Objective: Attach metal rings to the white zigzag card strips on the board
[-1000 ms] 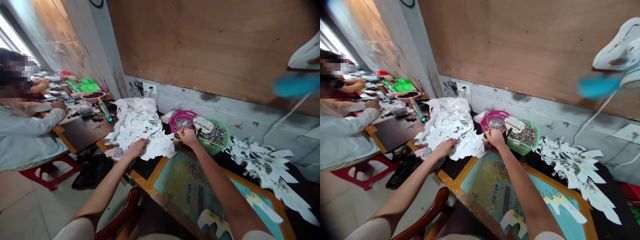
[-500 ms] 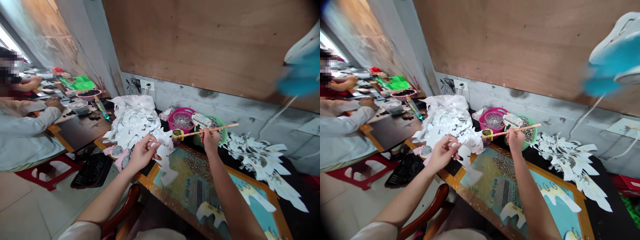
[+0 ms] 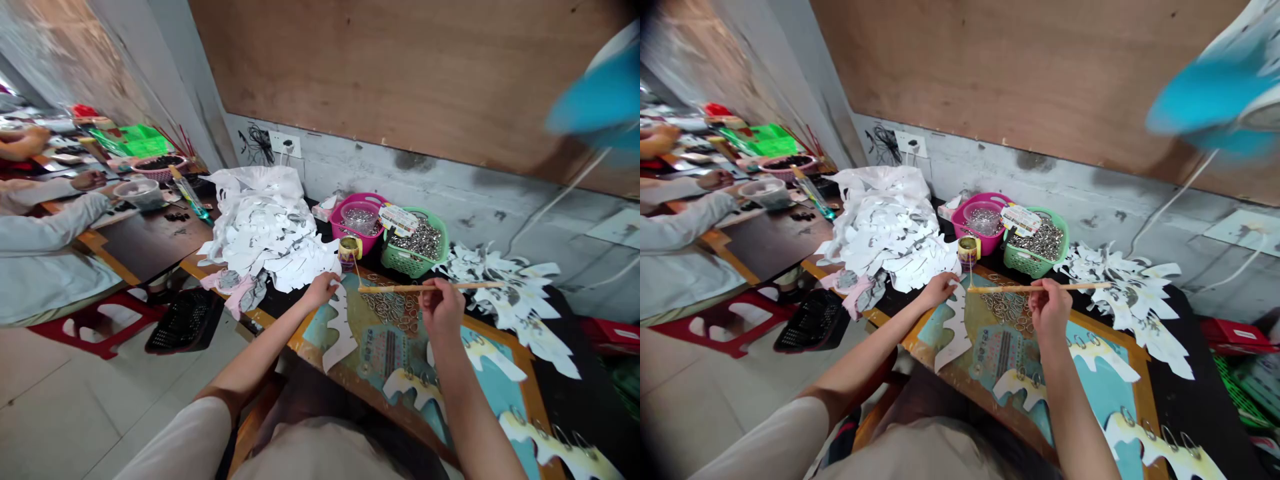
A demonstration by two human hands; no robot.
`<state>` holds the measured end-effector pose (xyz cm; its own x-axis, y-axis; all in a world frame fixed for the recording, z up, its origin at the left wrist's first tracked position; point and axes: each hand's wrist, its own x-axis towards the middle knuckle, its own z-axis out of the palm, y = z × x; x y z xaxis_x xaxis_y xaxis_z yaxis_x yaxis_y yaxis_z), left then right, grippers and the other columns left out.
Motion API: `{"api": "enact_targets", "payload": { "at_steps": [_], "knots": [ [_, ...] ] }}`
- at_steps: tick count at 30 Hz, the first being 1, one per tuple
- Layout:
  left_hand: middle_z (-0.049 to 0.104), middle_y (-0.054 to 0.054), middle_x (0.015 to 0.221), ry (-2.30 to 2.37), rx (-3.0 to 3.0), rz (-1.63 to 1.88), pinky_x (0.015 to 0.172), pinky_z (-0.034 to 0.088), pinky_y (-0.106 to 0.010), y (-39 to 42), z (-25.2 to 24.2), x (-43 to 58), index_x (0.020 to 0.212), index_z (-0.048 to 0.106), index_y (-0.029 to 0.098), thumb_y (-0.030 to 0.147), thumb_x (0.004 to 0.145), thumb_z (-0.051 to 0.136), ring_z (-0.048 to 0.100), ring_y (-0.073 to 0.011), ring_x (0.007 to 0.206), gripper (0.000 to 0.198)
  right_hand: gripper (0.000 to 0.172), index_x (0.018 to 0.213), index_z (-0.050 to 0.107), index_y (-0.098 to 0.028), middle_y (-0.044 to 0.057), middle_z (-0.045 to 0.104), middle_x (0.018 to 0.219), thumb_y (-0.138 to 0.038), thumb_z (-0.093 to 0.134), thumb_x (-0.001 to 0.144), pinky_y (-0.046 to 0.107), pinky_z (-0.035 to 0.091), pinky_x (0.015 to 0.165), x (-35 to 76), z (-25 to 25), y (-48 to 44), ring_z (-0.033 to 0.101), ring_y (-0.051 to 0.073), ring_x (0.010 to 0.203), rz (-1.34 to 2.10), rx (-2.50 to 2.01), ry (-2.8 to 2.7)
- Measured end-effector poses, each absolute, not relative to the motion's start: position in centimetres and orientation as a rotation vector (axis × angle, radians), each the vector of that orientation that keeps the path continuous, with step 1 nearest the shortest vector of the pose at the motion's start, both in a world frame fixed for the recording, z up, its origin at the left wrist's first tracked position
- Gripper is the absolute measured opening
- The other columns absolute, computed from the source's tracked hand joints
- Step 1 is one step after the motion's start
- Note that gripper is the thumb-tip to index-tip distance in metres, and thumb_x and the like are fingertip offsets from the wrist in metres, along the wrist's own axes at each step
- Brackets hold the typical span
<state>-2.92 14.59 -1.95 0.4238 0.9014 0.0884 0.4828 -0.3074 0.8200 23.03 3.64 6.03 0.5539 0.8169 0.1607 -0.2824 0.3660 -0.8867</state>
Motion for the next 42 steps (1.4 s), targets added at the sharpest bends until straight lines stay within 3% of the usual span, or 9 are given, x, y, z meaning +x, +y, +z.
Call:
{"api": "enact_targets", "payload": {
  "at_steps": [3, 9, 17, 22, 26, 30, 34, 42],
  "knots": [
    [0.055, -0.010, 0.113, 1.266, 2.026, 0.837, 0.076, 0.051, -0.031, 13.1, -1.7, -3.1, 0.104, 0.060, 0.016, 0.016, 0.084, 0.053, 0.061, -0.0107, 0.066, 0.021, 0.019, 0.066, 0.066, -0.016, -0.004, 0.048, 0.042, -0.030, 0.059, 0.077, 0.020, 0.032, 0.034, 22.5, 4.5, 2.5, 0.041, 0.009, 0.034, 0.800, -0.956, -0.658],
    [0.057, -0.011, 0.114, 1.212, 2.184, 0.882, 0.094, 0.048, -0.037, 7.2, -1.9, -4.3, 0.107, 0.060, 0.020, 0.023, 0.089, 0.051, 0.059, -0.0232, 0.107, 0.020, 0.017, 0.077, 0.072, -0.017, 0.000, 0.062, 0.054, -0.029, 0.062, 0.072, 0.021, 0.040, 0.040, 21.8, 2.5, 1.6, 0.052, 0.011, 0.043, 0.896, -1.008, -0.639],
    [0.051, -0.014, 0.137, 0.970, 2.401, 0.666, 0.107, 0.042, -0.043, 2.2, -2.5, -5.8, 0.123, 0.055, 0.021, 0.043, 0.089, 0.056, 0.048, -0.0277, 0.127, 0.041, 0.022, 0.082, 0.073, -0.019, 0.002, 0.067, 0.065, -0.028, 0.057, 0.071, 0.023, 0.050, 0.054, 21.8, 6.4, 2.7, 0.063, 0.013, 0.061, 0.800, -0.741, -0.678],
    [0.047, -0.018, 0.143, 0.927, 2.515, 0.562, 0.113, 0.032, -0.053, 2.1, -4.1, -5.9, 0.131, 0.050, 0.018, 0.053, 0.083, 0.062, 0.044, -0.0321, 0.133, 0.060, 0.023, 0.090, 0.069, -0.022, 0.003, 0.071, 0.080, -0.029, 0.053, 0.074, 0.031, 0.057, 0.064, 21.7, 9.6, 2.3, 0.069, 0.017, 0.074, 0.633, -0.701, -0.766],
    [0.044, -0.019, 0.145, 0.906, 2.555, 0.527, 0.116, 0.025, -0.056, 2.2, -4.7, -5.9, 0.133, 0.048, 0.017, 0.058, 0.079, 0.065, 0.041, -0.0328, 0.136, 0.069, 0.019, 0.090, 0.070, -0.019, 0.004, 0.072, 0.077, -0.030, 0.061, 0.077, 0.029, 0.056, 0.063, 21.1, 8.2, 1.0, 0.069, 0.017, 0.071, 0.691, -0.686, -0.831],
    [0.043, -0.018, 0.146, 0.898, 2.558, 0.532, 0.117, 0.025, -0.055, 2.1, -4.4, -5.9, 0.132, 0.048, 0.016, 0.055, 0.080, 0.064, 0.041, -0.0316, 0.136, 0.067, 0.013, 0.088, 0.071, -0.017, 0.004, 0.072, 0.074, -0.029, 0.068, 0.082, 0.028, 0.057, 0.061, 20.0, 4.2, -0.2, 0.070, 0.017, 0.066, 0.755, -0.943, -0.850],
    [0.043, -0.019, 0.146, 0.905, 2.576, 0.524, 0.117, 0.025, -0.054, 2.0, -4.1, -5.9, 0.132, 0.048, 0.016, 0.054, 0.082, 0.063, 0.039, -0.0309, 0.137, 0.065, 0.020, 0.090, 0.069, -0.017, 0.004, 0.071, 0.076, -0.037, 0.067, 0.085, 0.031, 0.059, 0.061, 18.5, 1.0, -0.6, 0.069, 0.019, 0.067, 0.750, -1.209, -0.936],
    [0.043, -0.020, 0.144, 0.971, 2.599, 0.549, 0.116, 0.027, -0.055, 1.6, -4.0, -5.8, 0.129, 0.051, 0.017, 0.051, 0.083, 0.062, 0.040, -0.0327, 0.136, 0.059, 0.026, 0.089, 0.066, -0.020, 0.004, 0.071, 0.077, -0.045, 0.059, 0.089, 0.031, 0.060, 0.063, 16.9, -0.9, 0.7, 0.069, 0.019, 0.067, 0.681, -1.386, -1.226]
  ]
}}
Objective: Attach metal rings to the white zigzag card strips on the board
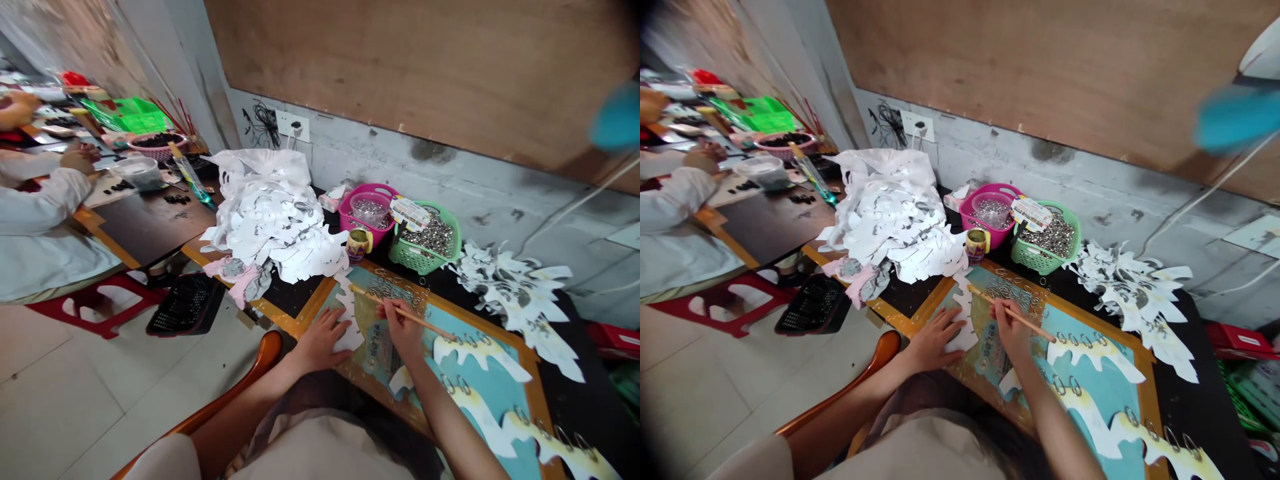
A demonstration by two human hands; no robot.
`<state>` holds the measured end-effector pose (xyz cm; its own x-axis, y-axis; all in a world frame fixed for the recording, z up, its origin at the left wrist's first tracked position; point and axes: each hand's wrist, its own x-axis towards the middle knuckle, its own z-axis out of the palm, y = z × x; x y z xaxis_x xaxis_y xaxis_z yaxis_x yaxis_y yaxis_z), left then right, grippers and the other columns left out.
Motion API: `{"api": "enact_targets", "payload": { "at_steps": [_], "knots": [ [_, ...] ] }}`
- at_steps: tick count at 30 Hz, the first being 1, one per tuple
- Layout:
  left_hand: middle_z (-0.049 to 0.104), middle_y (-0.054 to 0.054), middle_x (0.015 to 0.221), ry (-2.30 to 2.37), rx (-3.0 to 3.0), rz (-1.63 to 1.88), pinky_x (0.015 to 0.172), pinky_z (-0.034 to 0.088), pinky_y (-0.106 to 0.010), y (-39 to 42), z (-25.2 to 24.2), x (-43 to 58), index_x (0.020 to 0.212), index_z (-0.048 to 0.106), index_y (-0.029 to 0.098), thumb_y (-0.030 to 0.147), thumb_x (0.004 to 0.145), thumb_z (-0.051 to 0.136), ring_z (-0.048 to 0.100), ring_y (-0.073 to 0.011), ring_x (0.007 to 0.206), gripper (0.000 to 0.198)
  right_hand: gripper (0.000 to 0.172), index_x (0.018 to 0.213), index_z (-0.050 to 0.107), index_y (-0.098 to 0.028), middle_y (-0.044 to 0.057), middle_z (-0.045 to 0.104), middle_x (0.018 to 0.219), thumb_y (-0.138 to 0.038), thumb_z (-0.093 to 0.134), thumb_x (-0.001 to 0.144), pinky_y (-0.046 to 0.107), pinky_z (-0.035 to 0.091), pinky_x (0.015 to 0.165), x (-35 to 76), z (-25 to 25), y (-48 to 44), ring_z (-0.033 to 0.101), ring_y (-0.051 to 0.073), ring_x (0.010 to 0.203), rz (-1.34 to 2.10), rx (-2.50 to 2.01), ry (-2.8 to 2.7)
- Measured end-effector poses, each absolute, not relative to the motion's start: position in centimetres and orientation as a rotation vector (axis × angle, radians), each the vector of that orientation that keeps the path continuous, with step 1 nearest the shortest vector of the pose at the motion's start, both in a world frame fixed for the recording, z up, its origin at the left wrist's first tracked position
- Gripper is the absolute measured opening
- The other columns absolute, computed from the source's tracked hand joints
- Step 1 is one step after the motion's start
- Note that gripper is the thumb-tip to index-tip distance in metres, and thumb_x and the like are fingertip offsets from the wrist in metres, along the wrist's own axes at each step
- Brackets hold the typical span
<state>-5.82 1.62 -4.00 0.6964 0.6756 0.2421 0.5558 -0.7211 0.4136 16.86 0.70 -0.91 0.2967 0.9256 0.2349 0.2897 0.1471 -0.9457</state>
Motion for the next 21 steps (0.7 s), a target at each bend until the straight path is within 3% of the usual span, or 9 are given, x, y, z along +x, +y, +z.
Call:
{"api": "enact_targets", "payload": {
  "at_steps": [7, 12, 21],
  "knots": [
    [0.045, -0.019, 0.143, 0.990, 2.621, 0.587, 0.116, 0.027, -0.056, 1.6, -4.2, -5.8, 0.128, 0.052, 0.017, 0.050, 0.084, 0.061, 0.038, -0.0336, 0.137, 0.055, 0.019, 0.089, 0.069, -0.018, 0.004, 0.071, 0.078, -0.029, 0.054, 0.093, 0.026, 0.054, 0.063, 16.1, 0.1, -0.2, 0.067, 0.016, 0.068, 0.211, -1.365, -1.637],
    [0.047, -0.019, 0.141, 1.017, 2.611, 0.607, 0.115, 0.029, -0.056, 1.5, -4.1, -5.6, 0.127, 0.051, 0.015, 0.049, 0.084, 0.062, 0.040, -0.0334, 0.135, 0.056, 0.018, 0.099, 0.068, -0.018, 0.007, 0.072, 0.092, -0.020, 0.052, 0.092, 0.029, 0.057, 0.075, 15.4, 0.0, -1.3, 0.068, 0.017, 0.081, 0.112, -1.283, -1.847],
    [0.050, -0.017, 0.137, 1.064, 2.597, 0.656, 0.116, 0.030, -0.052, 1.2, -3.9, -5.5, 0.121, 0.052, 0.016, 0.042, 0.088, 0.057, 0.046, -0.0297, 0.131, 0.043, 0.023, 0.107, 0.066, -0.016, 0.011, 0.067, 0.104, -0.011, 0.050, 0.091, 0.035, 0.056, 0.082, 14.5, -0.4, -4.4, 0.065, 0.021, 0.092, 0.065, -1.329, -2.097]
  ]
}}
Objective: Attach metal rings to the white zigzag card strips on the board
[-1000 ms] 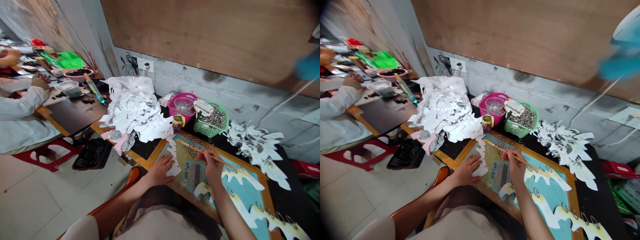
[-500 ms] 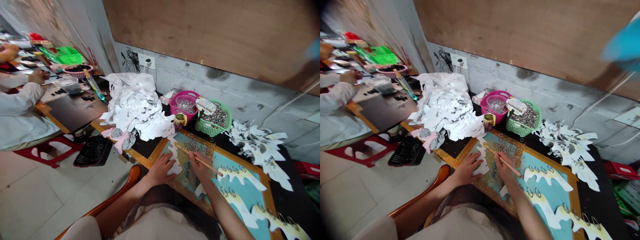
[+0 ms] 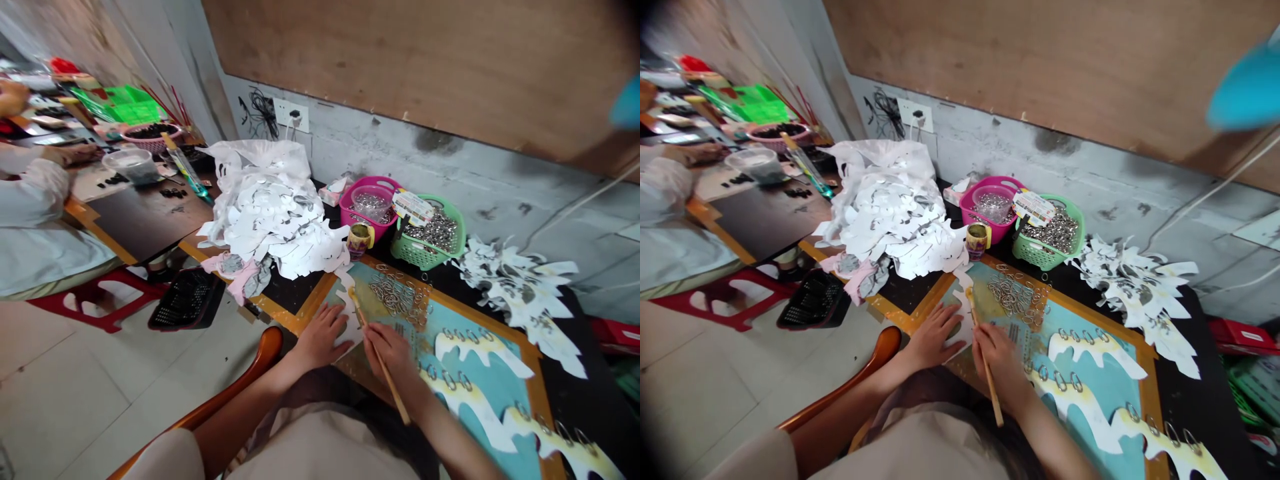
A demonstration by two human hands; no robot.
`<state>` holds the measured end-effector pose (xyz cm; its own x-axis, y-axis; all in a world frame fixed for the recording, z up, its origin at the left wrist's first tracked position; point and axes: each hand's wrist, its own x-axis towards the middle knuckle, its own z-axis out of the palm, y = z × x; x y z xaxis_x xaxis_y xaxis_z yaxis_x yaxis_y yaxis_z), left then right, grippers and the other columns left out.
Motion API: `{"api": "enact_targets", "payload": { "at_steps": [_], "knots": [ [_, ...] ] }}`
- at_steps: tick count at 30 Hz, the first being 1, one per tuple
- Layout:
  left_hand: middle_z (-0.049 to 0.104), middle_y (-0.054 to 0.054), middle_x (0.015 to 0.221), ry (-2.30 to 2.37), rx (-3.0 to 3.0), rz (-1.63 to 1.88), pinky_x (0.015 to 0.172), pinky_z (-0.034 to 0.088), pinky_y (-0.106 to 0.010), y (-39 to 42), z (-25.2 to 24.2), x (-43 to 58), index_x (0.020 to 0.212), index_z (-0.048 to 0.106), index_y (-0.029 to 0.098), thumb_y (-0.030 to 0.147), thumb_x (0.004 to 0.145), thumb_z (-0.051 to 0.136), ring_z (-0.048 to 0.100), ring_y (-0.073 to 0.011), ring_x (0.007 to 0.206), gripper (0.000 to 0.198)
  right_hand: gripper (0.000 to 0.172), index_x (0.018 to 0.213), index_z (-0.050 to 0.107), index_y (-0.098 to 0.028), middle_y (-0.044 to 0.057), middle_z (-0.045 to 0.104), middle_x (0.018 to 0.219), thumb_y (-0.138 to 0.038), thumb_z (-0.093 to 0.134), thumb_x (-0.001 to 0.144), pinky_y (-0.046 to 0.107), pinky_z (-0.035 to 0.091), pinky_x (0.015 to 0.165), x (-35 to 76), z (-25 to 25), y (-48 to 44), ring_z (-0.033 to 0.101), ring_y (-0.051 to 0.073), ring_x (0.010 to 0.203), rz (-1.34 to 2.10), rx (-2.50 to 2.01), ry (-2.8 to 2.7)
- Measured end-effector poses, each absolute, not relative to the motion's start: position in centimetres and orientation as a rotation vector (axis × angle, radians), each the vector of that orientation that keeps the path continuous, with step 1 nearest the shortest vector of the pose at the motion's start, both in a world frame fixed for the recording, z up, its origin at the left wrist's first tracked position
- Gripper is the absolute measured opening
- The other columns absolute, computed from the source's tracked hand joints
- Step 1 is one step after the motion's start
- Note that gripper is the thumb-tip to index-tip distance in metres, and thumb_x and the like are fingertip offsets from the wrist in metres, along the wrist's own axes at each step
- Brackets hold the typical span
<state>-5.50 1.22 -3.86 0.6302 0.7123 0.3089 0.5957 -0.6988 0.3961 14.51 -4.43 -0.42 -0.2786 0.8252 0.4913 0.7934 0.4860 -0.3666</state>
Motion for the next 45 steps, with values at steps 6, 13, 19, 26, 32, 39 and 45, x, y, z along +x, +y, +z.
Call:
{"api": "enact_targets", "payload": {
  "at_steps": [6, 13, 19, 26, 32, 39, 45],
  "knots": [
    [0.045, -0.018, 0.143, 1.139, 2.567, 0.602, 0.116, 0.026, -0.057, 1.4, -3.5, -5.2, 0.117, 0.050, 0.016, 0.039, 0.089, 0.055, 0.035, -0.0312, 0.139, 0.036, 0.024, 0.113, 0.064, -0.014, 0.014, 0.064, 0.108, -0.016, 0.054, 0.092, 0.038, 0.057, 0.087, 14.3, -0.9, -5.8, 0.062, 0.025, 0.101, 0.044, -1.259, -2.213],
    [0.046, -0.017, 0.142, 1.157, 2.559, 0.627, 0.116, 0.025, -0.057, 1.5, -4.0, -5.1, 0.118, 0.049, 0.016, 0.039, 0.087, 0.057, 0.034, -0.0310, 0.140, 0.039, 0.040, 0.131, 0.055, -0.021, 0.013, 0.066, 0.113, -0.012, 0.046, 0.093, 0.038, 0.058, 0.087, 15.4, -3.2, -7.0, 0.065, 0.024, 0.103, 0.061, -1.214, -2.223],
    [0.062, -0.011, 0.112, 1.064, 2.597, 0.777, 0.110, 0.037, -0.049, 1.3, -4.6, -5.2, 0.102, 0.058, 0.019, 0.034, 0.090, 0.055, 0.056, -0.0255, 0.113, 0.019, 0.037, 0.125, 0.059, -0.018, 0.013, 0.066, 0.119, -0.008, 0.049, 0.092, 0.040, 0.058, 0.090, 16.0, -3.4, -8.1, 0.063, 0.024, 0.110, 0.099, -1.125, -2.227],
    [0.064, -0.008, 0.094, 1.044, 2.601, 0.812, 0.106, 0.042, -0.045, 0.7, -4.9, -5.3, 0.098, 0.060, 0.019, 0.031, 0.093, 0.050, 0.060, -0.0221, 0.098, 0.016, 0.036, 0.124, 0.060, -0.017, 0.012, 0.065, 0.122, -0.007, 0.053, 0.090, 0.041, 0.057, 0.093, 16.0, -3.2, -9.2, 0.061, 0.024, 0.114, 0.116, -1.103, -2.208],
    [0.065, -0.008, 0.100, 1.068, 2.563, 0.804, 0.109, 0.039, -0.048, 0.3, -4.7, -5.4, 0.099, 0.059, 0.021, 0.030, 0.092, 0.051, 0.061, -0.0218, 0.099, 0.015, 0.039, 0.129, 0.058, -0.017, 0.012, 0.061, 0.129, -0.008, 0.049, 0.093, 0.042, 0.054, 0.098, 16.4, -4.0, -10.4, 0.056, 0.024, 0.123, 0.130, -1.116, -2.267],
    [0.066, -0.007, 0.101, 1.079, 2.557, 0.826, 0.109, 0.038, -0.048, 0.1, -4.4, -5.3, 0.101, 0.059, 0.022, 0.027, 0.090, 0.050, 0.061, -0.0223, 0.101, 0.016, 0.043, 0.133, 0.055, -0.018, 0.010, 0.055, 0.138, -0.007, 0.043, 0.093, 0.042, 0.049, 0.105, 16.8, -4.5, -11.8, 0.042, 0.021, 0.136, 0.186, -1.099, -2.417],
    [0.066, -0.006, 0.095, 1.077, 2.574, 0.830, 0.108, 0.037, -0.048, 0.1, -4.3, -5.3, 0.098, 0.060, 0.022, 0.026, 0.089, 0.051, 0.060, -0.0218, 0.094, 0.013, 0.045, 0.133, 0.055, -0.017, 0.010, 0.058, 0.135, -0.004, 0.041, 0.092, 0.042, 0.051, 0.103, 16.7, -4.3, -13.3, 0.043, 0.022, 0.135, 0.160, -1.098, -2.479]
  ]
}}
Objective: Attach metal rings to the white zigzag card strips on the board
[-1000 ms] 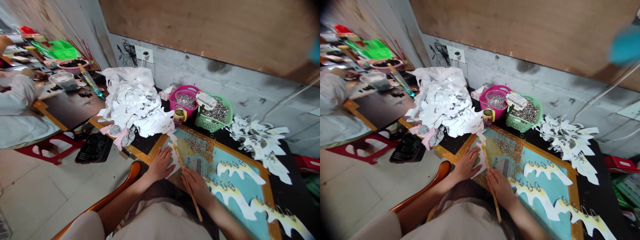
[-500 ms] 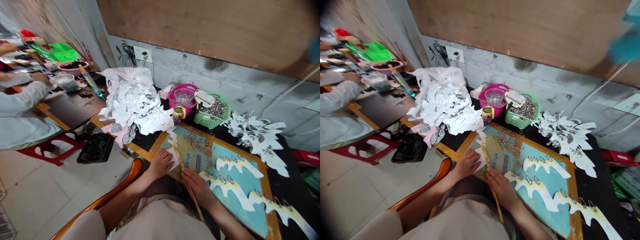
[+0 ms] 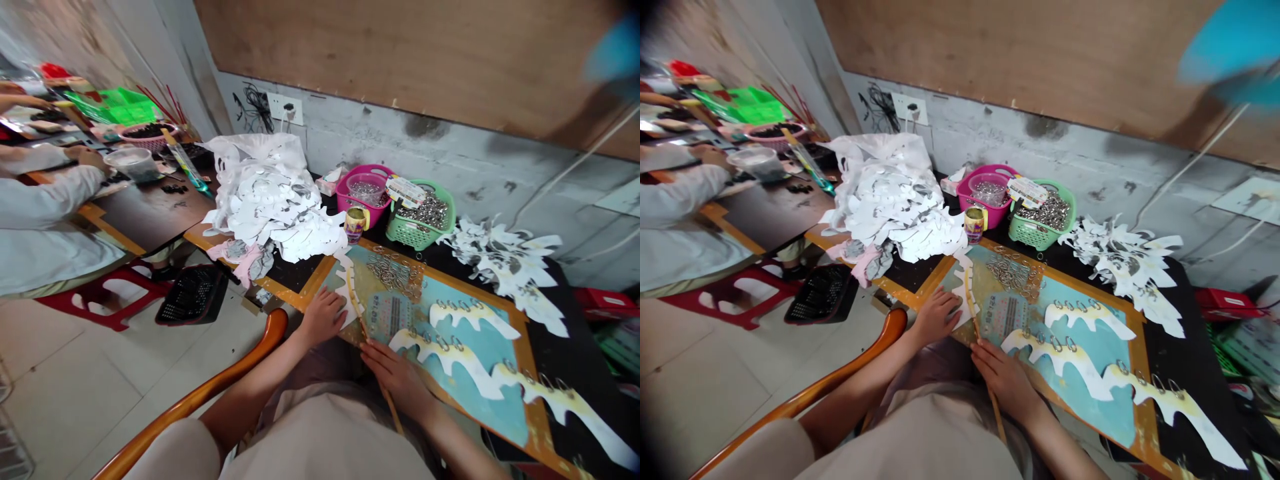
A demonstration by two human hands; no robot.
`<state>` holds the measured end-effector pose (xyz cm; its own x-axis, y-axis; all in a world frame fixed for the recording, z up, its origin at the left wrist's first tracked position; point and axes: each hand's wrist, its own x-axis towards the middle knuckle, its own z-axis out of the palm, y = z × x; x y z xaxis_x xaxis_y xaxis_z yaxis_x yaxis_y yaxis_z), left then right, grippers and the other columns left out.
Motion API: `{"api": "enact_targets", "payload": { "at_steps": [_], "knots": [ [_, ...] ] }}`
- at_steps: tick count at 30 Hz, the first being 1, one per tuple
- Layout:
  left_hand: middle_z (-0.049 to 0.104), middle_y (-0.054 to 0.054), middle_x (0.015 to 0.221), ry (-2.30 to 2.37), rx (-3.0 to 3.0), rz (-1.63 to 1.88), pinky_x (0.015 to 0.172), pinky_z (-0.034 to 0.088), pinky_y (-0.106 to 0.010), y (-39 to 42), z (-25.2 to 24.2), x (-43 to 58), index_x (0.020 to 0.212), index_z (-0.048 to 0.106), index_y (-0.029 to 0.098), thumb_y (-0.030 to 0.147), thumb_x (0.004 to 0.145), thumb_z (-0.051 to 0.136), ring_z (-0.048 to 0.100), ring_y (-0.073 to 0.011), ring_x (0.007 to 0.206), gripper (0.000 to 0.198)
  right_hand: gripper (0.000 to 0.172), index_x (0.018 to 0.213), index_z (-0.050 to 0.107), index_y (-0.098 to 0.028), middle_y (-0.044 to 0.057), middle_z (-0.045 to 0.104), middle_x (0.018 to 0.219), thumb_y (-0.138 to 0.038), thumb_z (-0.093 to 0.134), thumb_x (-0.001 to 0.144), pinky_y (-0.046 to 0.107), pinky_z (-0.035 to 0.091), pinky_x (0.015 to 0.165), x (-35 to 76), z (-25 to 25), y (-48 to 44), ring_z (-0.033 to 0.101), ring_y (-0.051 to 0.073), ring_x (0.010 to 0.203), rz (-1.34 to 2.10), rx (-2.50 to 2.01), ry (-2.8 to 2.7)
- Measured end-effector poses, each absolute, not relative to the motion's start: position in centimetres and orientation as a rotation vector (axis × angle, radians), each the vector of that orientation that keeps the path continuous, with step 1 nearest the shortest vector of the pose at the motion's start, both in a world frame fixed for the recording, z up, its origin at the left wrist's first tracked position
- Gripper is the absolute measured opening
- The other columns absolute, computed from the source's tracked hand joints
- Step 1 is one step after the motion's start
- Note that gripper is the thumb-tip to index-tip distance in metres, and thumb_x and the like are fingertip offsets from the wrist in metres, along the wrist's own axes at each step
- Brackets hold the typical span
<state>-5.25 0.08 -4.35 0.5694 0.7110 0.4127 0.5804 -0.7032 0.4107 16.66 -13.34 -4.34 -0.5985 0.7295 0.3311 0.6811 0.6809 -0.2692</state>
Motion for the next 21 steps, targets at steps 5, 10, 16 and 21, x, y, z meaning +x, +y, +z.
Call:
{"api": "enact_targets", "payload": {
  "at_steps": [5, 10, 16, 21],
  "knots": [
    [0.064, -0.005, 0.094, 1.081, 2.584, 0.808, 0.109, 0.036, -0.047, 0.1, -4.5, -5.4, 0.096, 0.059, 0.021, 0.024, 0.087, 0.053, 0.058, -0.0211, 0.093, 0.011, 0.045, 0.132, 0.057, -0.016, 0.011, 0.062, 0.129, -0.006, 0.041, 0.091, 0.041, 0.052, 0.100, 17.2, -2.9, -14.5, 0.048, 0.023, 0.131, 0.230, -1.024, -2.495],
    [0.064, -0.005, 0.093, 1.087, 2.583, 0.818, 0.109, 0.035, -0.050, 0.1, -4.6, -5.3, 0.096, 0.059, 0.022, 0.025, 0.087, 0.053, 0.058, -0.0220, 0.093, 0.011, 0.043, 0.133, 0.056, -0.024, 0.007, 0.064, 0.126, -0.013, 0.044, 0.093, 0.038, 0.052, 0.099, 18.6, -0.6, -15.2, 0.053, 0.021, 0.126, 0.374, -0.986, -2.397],
    [0.064, -0.006, 0.095, 1.072, 2.580, 0.852, 0.110, 0.036, -0.047, 0.1, -4.9, -5.3, 0.095, 0.059, 0.021, 0.025, 0.088, 0.053, 0.059, -0.0215, 0.094, 0.010, 0.025, 0.111, 0.070, -0.028, 0.008, 0.067, 0.113, -0.023, 0.060, 0.088, 0.036, 0.060, 0.080, 20.9, 2.6, -13.3, 0.067, 0.023, 0.098, 0.223, -1.302, -1.708],
    [0.064, -0.006, 0.097, 1.080, 2.580, 0.829, 0.111, 0.035, -0.049, 0.1, -5.0, -5.5, 0.097, 0.058, 0.022, 0.027, 0.089, 0.051, 0.060, -0.0224, 0.095, 0.012, 0.021, 0.092, 0.075, -0.021, 0.009, 0.071, 0.092, -0.034, 0.058, 0.089, 0.044, 0.056, 0.079, 23.3, 3.6, -8.2, 0.067, 0.026, 0.090, 0.252, -1.285, -1.411]
  ]
}}
